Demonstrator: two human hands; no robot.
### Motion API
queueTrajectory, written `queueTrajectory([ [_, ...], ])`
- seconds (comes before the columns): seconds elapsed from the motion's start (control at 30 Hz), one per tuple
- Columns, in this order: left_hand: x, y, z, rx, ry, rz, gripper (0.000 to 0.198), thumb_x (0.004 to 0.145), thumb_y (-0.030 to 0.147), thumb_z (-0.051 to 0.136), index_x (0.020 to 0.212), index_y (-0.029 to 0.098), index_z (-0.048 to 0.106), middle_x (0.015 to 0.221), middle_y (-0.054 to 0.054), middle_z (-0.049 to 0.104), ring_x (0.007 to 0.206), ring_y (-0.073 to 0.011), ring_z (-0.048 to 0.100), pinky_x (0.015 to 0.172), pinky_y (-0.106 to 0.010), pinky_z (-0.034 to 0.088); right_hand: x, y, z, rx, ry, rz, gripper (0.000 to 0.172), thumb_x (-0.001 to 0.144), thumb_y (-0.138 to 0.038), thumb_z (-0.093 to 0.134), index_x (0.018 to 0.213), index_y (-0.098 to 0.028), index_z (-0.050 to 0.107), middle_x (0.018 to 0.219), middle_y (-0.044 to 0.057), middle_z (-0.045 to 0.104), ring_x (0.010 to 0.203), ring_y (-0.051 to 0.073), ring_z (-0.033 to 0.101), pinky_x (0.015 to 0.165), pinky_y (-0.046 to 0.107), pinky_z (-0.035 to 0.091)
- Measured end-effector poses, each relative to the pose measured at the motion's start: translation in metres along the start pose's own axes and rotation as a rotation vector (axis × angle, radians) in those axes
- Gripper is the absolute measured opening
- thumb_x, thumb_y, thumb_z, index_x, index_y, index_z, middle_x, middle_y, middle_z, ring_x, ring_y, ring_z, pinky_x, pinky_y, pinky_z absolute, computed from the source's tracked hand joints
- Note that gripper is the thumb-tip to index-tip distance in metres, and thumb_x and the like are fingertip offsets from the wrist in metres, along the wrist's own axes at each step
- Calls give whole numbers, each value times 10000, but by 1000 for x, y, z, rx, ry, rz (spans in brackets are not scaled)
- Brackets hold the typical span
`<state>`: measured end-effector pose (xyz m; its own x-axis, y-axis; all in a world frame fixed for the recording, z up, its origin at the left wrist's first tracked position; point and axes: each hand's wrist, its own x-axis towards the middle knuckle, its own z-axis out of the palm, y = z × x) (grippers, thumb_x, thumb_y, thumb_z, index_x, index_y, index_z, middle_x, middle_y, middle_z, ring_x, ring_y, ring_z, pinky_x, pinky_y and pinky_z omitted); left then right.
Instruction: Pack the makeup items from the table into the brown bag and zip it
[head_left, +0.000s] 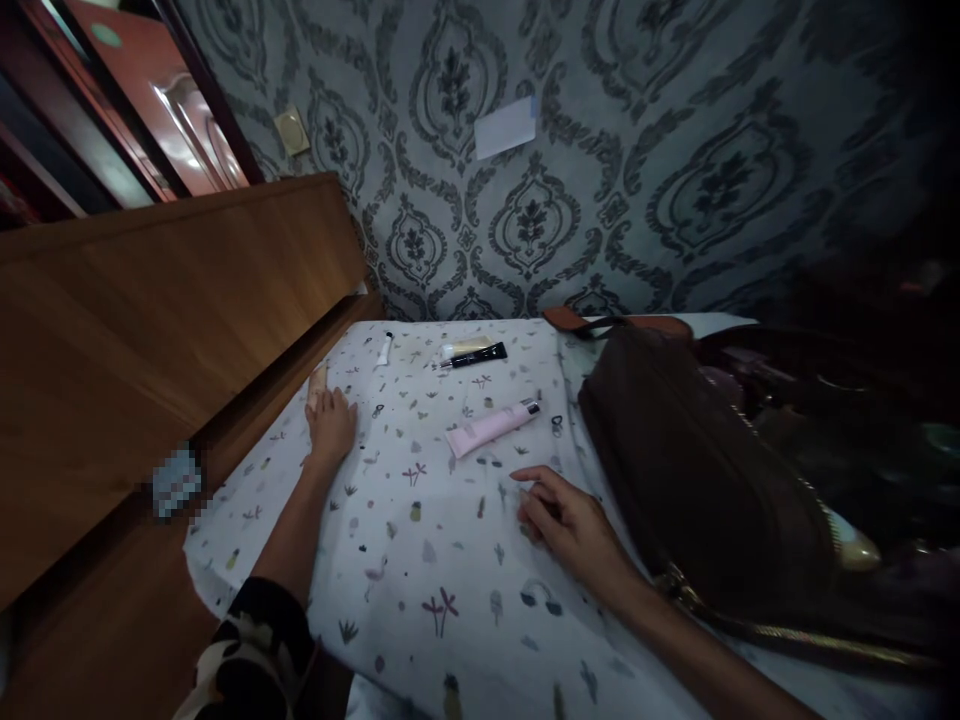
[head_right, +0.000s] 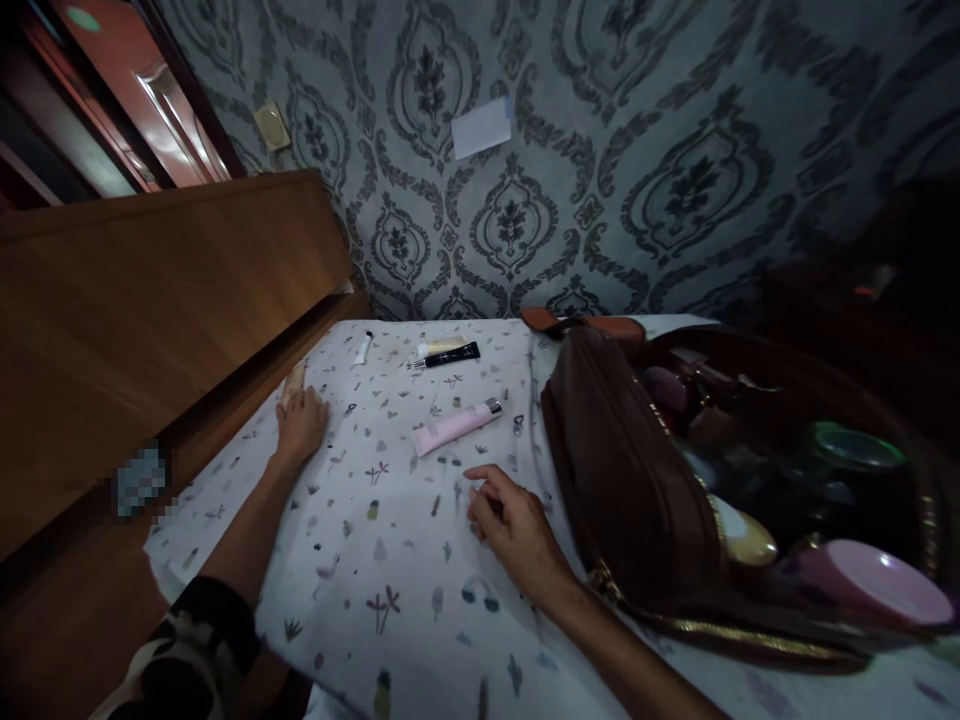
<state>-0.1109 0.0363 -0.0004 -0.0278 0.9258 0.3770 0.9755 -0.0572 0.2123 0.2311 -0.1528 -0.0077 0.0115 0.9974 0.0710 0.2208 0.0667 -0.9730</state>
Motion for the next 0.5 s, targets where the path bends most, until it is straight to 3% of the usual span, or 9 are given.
queueTrajectory([
  [0.13, -6, 6, -4, -113, -35, 208, 361, 998, 308, 420, 1293, 172, 580, 1295, -148, 636, 1221, -281, 594, 1103, -488, 439, 1, 5, 0, -20, -10, -34, 321, 853, -455, 495, 996, -184, 592, 611, -23, 590, 499, 137, 557, 482, 257, 412],
  [0.23, -10, 13, -5, -176, -67, 300, 371, 964, 350, 526, 1302, 210, 586, 1194, -87, 633, 1056, -223, 637, 956, -365, 527, 1, 7, 1, -22, -18, -46, 299, 860, -437, 503, 983, -183, 602, 614, -22, 592, 508, 136, 560, 491, 253, 420],
  [0.37, -12, 20, -1, -204, -84, 313, 392, 914, 416, 602, 1240, 197, 614, 1067, -66, 606, 904, -211, 617, 866, -362, 530, 0, 5, 1, -9, -28, -55, 268, 864, -421, 506, 936, -184, 607, 613, -21, 585, 516, 132, 554, 500, 250, 424],
  [0.5, -12, 24, 5, -221, -108, 316, 360, 947, 452, 526, 1181, 197, 624, 1071, -87, 632, 1021, -257, 587, 972, -421, 489, -1, 0, 1, 10, -43, -42, 261, 858, -420, 516, 922, -186, 616, 617, -21, 582, 519, 134, 551, 505, 253, 428],
])
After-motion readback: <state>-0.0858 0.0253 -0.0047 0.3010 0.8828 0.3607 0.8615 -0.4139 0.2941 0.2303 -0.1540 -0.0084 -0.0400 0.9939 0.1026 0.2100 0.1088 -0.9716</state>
